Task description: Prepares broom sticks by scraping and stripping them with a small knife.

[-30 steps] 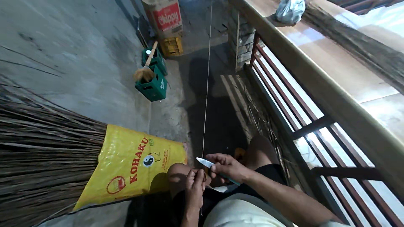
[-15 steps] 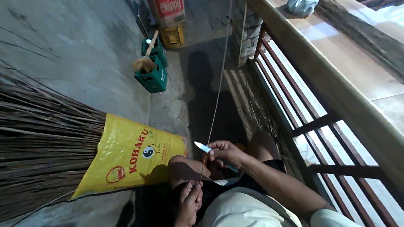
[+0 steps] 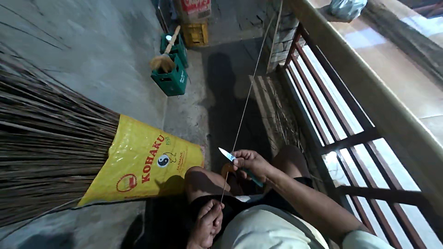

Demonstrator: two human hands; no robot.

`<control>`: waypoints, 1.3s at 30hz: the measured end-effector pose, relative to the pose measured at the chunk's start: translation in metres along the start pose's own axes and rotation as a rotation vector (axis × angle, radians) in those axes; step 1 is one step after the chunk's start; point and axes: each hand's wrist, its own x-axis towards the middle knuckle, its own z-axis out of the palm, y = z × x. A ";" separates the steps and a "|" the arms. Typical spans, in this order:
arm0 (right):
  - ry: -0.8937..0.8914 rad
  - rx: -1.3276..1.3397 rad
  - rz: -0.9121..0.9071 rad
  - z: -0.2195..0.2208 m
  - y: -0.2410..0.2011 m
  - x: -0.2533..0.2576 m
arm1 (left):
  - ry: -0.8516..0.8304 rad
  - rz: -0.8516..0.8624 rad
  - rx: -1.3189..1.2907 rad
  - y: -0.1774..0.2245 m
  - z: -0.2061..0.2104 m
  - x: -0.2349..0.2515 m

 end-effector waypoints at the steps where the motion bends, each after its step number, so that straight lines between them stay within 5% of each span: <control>1: 0.032 0.006 -0.013 0.002 0.004 0.000 | 0.018 0.021 0.046 -0.001 0.000 0.002; 7: 0.052 -0.097 -0.034 0.024 0.028 -0.003 | 0.263 0.305 0.363 0.011 0.024 0.025; 13: -0.129 -0.140 0.087 0.035 0.042 -0.014 | 0.247 0.400 0.320 0.014 0.024 0.032; 19: 0.084 -0.022 0.096 0.014 0.014 -0.002 | 0.264 0.319 0.308 0.002 0.015 0.019; 26: -0.195 -0.062 0.177 0.029 0.038 -0.012 | 0.220 0.336 0.233 0.004 0.016 0.016; 32: 0.014 0.003 0.134 0.014 0.018 0.005 | 0.233 0.274 0.218 0.004 0.013 0.013; 37: -0.119 -0.047 0.173 0.022 0.029 -0.006 | 0.232 0.260 0.209 -0.001 0.011 0.013; 39: -0.024 -0.031 0.165 0.013 0.019 -0.002 | 0.227 0.258 0.212 -0.001 0.010 0.012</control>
